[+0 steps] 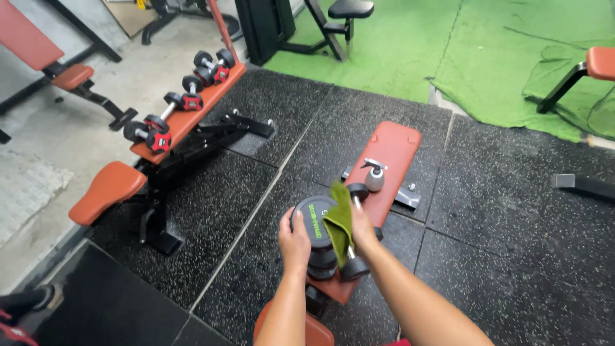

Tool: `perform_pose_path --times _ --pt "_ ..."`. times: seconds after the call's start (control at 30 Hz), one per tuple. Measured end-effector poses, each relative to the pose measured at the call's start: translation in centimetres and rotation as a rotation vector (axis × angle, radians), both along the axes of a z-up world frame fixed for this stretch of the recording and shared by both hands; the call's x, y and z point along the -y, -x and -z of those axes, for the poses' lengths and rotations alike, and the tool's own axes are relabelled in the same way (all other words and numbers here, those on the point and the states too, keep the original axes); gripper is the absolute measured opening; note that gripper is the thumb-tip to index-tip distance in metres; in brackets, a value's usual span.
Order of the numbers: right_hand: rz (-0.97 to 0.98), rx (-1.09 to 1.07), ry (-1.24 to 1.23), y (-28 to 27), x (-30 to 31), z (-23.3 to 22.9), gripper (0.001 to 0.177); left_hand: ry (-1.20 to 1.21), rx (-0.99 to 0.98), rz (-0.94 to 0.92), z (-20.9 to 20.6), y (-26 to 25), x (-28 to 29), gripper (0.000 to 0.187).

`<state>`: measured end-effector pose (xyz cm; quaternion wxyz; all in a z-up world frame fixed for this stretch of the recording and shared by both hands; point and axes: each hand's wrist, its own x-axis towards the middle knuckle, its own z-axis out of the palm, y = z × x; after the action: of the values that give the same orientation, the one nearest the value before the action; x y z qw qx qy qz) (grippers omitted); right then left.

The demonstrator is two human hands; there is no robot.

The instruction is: Cleaning and wiping down dumbbells with a cloth in a gym setting.

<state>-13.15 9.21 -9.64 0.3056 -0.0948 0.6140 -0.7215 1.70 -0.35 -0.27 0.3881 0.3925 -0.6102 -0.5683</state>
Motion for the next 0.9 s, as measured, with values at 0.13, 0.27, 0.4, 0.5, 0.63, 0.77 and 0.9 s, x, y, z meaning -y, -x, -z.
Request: perform_pose_path --times 0.13,0.27,0.4,0.5,0.63,0.77,0.9 --pt "-0.082 0.03 0.141 -4.9 -4.7 0.5 0.036 -0.016 0.048 -0.023 -0.3 -0.4 0.1 0.042" --pt "0.093 0.323 -0.01 -3.9 -8.3 -0.7 0.044 0.095 0.102 0.017 1.6 -0.3 1.3 0.046" --pt "0.183 0.266 0.07 -1.5 -9.0 -8.4 0.048 0.017 0.135 0.119 3.0 0.4 2.1 0.049" --pt "0.077 -0.174 0.149 -1.3 -9.0 -15.3 0.05 0.022 0.068 0.117 4.3 0.0 1.7 0.05" --pt "-0.084 -0.249 0.252 -5.4 -6.8 -23.3 0.051 0.022 0.189 0.095 3.0 0.2 2.4 0.053" --pt "-0.32 -1.094 -0.606 -9.7 -3.7 -26.5 0.067 -0.39 -0.133 0.231 7.2 0.6 3.9 0.061" --pt "-0.386 -1.311 -0.887 -11.4 -1.2 -22.0 0.072 -0.982 -0.831 0.656 7.4 0.0 2.8 0.066"
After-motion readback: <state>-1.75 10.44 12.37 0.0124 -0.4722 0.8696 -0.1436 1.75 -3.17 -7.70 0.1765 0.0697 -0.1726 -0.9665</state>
